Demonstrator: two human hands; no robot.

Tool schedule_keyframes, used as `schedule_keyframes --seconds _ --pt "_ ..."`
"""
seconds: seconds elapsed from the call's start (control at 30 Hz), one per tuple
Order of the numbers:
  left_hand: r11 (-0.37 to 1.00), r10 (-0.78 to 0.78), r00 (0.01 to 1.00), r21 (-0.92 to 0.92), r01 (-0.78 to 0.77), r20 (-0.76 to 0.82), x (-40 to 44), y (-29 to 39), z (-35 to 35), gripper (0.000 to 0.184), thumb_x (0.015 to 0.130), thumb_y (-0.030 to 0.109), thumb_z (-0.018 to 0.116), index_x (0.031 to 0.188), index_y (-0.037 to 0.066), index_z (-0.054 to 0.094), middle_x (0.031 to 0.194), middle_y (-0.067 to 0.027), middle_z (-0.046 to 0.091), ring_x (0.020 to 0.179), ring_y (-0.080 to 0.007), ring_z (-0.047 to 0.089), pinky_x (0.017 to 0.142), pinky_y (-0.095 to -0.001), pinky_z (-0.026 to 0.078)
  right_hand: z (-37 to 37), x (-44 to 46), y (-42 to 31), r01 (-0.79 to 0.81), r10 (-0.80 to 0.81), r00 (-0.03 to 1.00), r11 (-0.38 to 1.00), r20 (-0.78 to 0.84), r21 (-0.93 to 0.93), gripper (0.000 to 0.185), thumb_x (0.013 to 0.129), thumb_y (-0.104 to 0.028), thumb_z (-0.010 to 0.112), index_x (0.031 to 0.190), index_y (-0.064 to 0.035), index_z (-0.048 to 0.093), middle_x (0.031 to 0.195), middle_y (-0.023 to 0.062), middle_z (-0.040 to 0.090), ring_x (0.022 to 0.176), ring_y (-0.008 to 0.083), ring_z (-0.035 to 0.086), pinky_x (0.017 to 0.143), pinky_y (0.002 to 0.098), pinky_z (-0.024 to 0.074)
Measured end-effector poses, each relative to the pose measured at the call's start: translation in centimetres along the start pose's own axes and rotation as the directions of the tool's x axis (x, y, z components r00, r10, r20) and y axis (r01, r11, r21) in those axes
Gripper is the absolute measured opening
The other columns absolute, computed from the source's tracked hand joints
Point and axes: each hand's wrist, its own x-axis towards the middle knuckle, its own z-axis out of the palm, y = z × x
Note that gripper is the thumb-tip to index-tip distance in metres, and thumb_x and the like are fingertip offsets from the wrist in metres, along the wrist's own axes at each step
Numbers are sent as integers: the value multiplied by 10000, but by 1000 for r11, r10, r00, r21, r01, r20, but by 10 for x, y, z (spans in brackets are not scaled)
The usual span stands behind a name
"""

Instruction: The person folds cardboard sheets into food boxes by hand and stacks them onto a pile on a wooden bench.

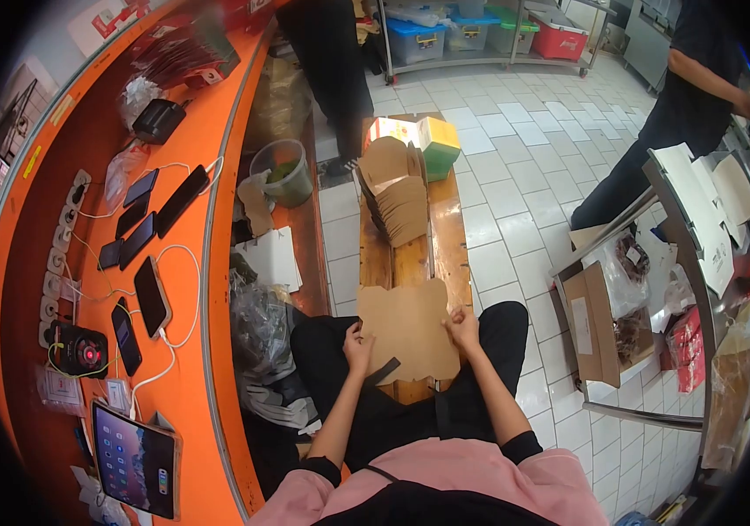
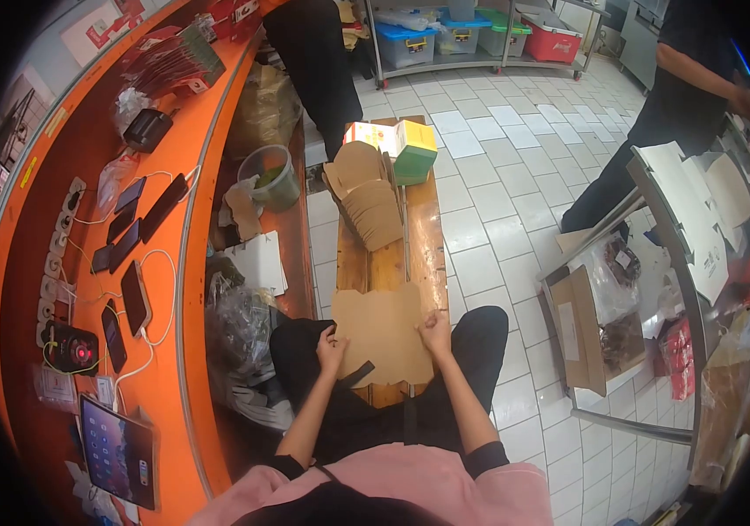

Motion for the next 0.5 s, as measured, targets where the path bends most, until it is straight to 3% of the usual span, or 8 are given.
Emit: schedule_keyframes --seconds 0.07,0.1,0.23,0.3,0.37,0.4,0.47,0.5 --pt "818 -70 960 -534 212 273 9 -8 -8 354 739 101 702 1042 -5 552 887 -55 612 786 -115 575 711 -241 456 -15 -1 -16 12 -10 1000 992 -18 126 218 660 -62 724 813 -14 576 699 46 618 635 107 575 562 271 464" --pt "762 -18 976 -629 155 218 7 8 -19 182 788 71 655 924 -35 599 789 -34 627 714 -56 557 630 -189 435 -24 0 -28 31 -27 999 986 -29 165 215 692 -74 703 864 -8 592 729 37 623 647 95 564 578 251 455" --pt "786 -13 884 -542 297 467 14 50 -64 420 781 151 678 1114 -49 518 947 -105 609 893 -144 572 749 -258 463 -67 9 -79 182 -186 982 923 -23 339 188 778 -115 636 921 5 615 809 128 641 751 119 581 691 252 455" --pt "943 314 947 -139 -303 62 5 95 -96 691 742 245 712 1278 -15 361 1194 -187 486 1125 -254 470 920 -361 405 -100 2 -120 245 -271 962 921 45 304 182 810 -136 609 918 10 622 815 107 631 774 136 567 720 253 437" --pt "867 497 843 -137 -478 206 1 152 -133 865 695 309 737 1351 47 237 1341 -198 330 1259 -304 313 1020 -418 297 -132 -10 -166 296 -326 942 920 81 257 182 812 -129 605 926 12 621 802 94 625 765 138 560 715 253 432" --pt "871 492 847 -139 -472 203 -2 176 -143 865 695 309 737 1351 47 237 1341 -198 330 1259 -304 313 1020 -418 297 -147 -16 -187 340 -373 917 916 141 212 172 808 -114 602 922 14 622 784 90 619 750 139 557 702 254 427" --pt "729 663 655 -113 -675 363 -11 210 -149 832 658 256 763 1324 32 317 1315 -162 395 1202 -277 410 931 -347 382 -164 -20 -211 392 -420 883 906 211 162 162 805 -98 599 918 15 622 767 86 613 735 141 555 689 256 423" --pt "807 589 689 -265 -527 422 -11 206 -140 661 704 295 730 1251 61 442 1260 -165 459 1153 -273 460 955 -346 368 -170 -18 -217 433 -461 859 887 222 164 148 797 -82 599 906 15 624 755 91 606 719 151 555 673 256 420"
